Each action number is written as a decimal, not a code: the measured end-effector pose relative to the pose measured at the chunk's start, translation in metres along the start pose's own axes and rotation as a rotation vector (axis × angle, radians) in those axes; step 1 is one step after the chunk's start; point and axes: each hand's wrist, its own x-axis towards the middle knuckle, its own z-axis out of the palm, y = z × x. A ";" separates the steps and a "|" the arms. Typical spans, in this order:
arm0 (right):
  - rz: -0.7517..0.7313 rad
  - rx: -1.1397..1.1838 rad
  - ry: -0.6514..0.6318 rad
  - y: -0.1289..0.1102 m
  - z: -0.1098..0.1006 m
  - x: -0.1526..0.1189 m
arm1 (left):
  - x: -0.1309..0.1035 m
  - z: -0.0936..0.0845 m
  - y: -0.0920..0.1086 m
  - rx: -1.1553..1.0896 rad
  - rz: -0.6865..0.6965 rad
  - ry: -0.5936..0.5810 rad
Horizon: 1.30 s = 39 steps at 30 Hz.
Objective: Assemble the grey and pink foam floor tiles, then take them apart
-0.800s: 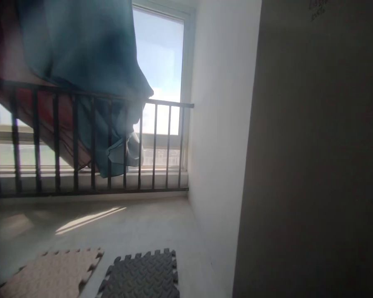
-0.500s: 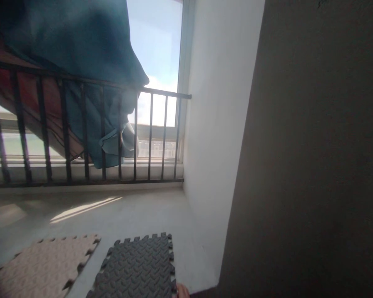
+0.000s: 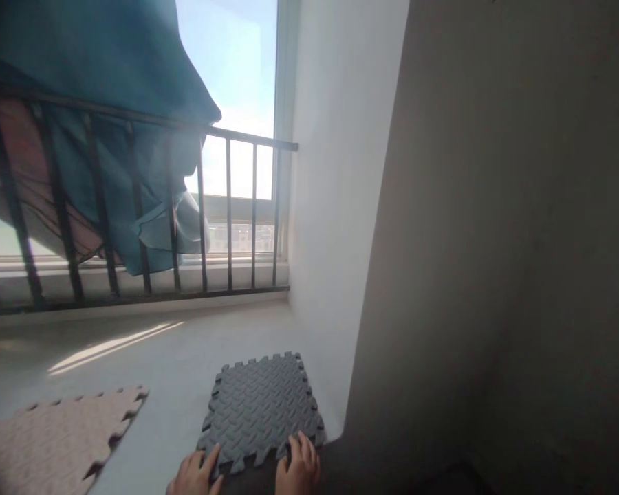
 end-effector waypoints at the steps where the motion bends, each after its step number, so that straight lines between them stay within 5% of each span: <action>1: 0.009 -0.008 0.008 0.000 -0.001 0.000 | 0.000 -0.001 0.007 -0.002 0.004 -0.001; 11: 0.032 -0.003 0.041 0.000 0.000 0.000 | -0.004 0.000 0.036 0.019 0.047 -0.068; 23: 0.082 -0.031 -0.025 0.004 0.007 -0.002 | -0.005 0.004 0.028 -0.002 0.100 -0.190; 29: 0.074 -0.060 -0.099 0.001 0.007 -0.004 | -0.014 0.005 0.017 -0.030 0.166 -0.142; 33: 0.067 -0.136 -0.066 0.001 0.008 -0.008 | -0.014 -0.005 -0.020 -0.070 0.113 -0.038; 39: 0.027 -0.164 -0.179 0.007 0.004 -0.003 | -0.018 -0.034 -0.142 0.078 -0.301 0.051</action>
